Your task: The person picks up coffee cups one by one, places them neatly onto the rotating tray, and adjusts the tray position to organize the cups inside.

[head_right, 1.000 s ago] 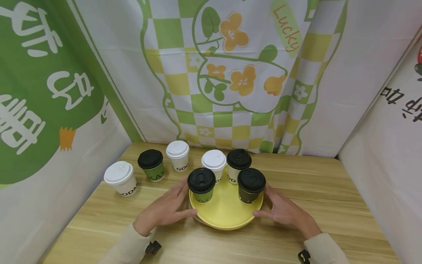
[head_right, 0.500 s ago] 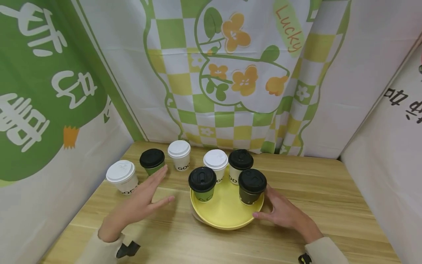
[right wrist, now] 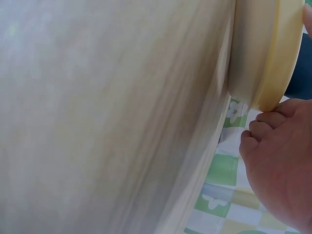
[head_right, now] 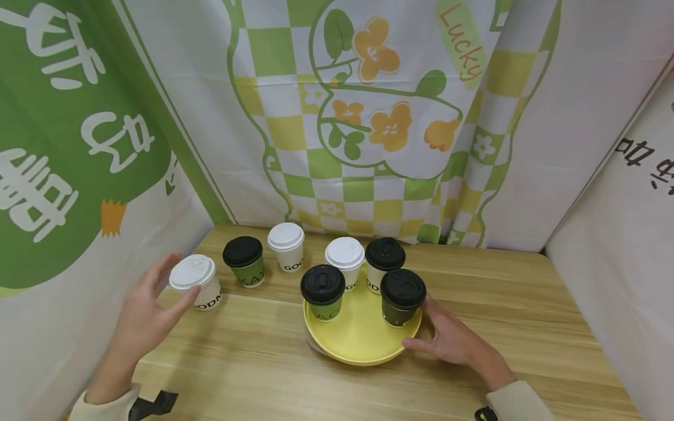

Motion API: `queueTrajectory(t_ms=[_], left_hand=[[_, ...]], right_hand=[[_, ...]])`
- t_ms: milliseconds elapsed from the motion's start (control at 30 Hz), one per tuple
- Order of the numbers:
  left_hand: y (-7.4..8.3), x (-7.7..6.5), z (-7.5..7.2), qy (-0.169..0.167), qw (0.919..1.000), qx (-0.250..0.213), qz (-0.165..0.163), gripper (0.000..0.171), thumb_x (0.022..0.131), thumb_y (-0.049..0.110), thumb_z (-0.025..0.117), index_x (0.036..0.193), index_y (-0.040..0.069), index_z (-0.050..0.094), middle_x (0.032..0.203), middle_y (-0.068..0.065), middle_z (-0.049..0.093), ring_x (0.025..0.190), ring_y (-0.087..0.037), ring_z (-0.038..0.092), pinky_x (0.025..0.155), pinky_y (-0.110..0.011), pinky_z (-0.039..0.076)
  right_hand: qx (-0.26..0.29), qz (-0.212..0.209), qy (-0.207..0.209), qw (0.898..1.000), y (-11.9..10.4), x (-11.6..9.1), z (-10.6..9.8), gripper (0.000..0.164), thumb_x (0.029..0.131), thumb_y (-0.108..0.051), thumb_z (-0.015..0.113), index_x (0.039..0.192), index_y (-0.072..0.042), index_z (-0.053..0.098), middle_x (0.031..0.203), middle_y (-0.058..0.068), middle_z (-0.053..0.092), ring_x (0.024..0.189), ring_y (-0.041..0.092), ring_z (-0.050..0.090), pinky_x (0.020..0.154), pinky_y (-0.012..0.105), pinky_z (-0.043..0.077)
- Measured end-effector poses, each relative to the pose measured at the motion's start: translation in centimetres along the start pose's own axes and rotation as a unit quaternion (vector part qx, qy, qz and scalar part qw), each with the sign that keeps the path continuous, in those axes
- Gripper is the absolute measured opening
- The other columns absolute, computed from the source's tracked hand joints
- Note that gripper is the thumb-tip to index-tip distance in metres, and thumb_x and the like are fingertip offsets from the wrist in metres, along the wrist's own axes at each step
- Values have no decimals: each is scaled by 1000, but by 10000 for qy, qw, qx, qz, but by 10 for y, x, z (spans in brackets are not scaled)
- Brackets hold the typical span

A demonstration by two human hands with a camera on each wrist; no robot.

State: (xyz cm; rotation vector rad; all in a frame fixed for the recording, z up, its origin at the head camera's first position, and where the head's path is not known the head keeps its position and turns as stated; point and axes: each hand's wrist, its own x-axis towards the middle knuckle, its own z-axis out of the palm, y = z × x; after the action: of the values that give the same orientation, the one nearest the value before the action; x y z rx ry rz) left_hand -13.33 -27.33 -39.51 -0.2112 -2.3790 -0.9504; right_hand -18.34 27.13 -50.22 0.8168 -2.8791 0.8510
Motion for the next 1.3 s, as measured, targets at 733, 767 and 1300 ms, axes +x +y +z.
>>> queueTrajectory(t_ms=[733, 767, 1300], left_hand=[[-104, -5, 7, -1492, 9599, -668, -2277, 109, 94, 29, 82, 164, -12, 9, 167, -41, 18, 156, -60, 19, 127, -70, 23], [-107, -4, 9, -1551, 9584, -738, -2279, 109, 93, 29, 82, 164, -11, 10, 168, -41, 18, 156, -60, 18, 127, -70, 23], [-127, 0, 43, -1215, 9662, -1250, -1901, 102, 89, 22, 87, 165, -1, 23, 165, -27, 39, 157, -46, 32, 128, -64, 30]], right_hand=[[18, 85, -15, 10000, 3, -3, 1, 105, 90, -58, 79, 166, -5, 29, 164, 26, 44, 147, 48, 48, 120, 65, 39], [7, 95, -18, 10000, 3, -3, 1, 106, 90, -58, 79, 166, -5, 28, 164, 26, 43, 147, 48, 48, 120, 65, 39], [113, 153, -16, 9998, -7, -3, 1, 112, 89, -58, 80, 170, -9, 20, 168, 26, 36, 150, 48, 43, 122, 65, 36]])
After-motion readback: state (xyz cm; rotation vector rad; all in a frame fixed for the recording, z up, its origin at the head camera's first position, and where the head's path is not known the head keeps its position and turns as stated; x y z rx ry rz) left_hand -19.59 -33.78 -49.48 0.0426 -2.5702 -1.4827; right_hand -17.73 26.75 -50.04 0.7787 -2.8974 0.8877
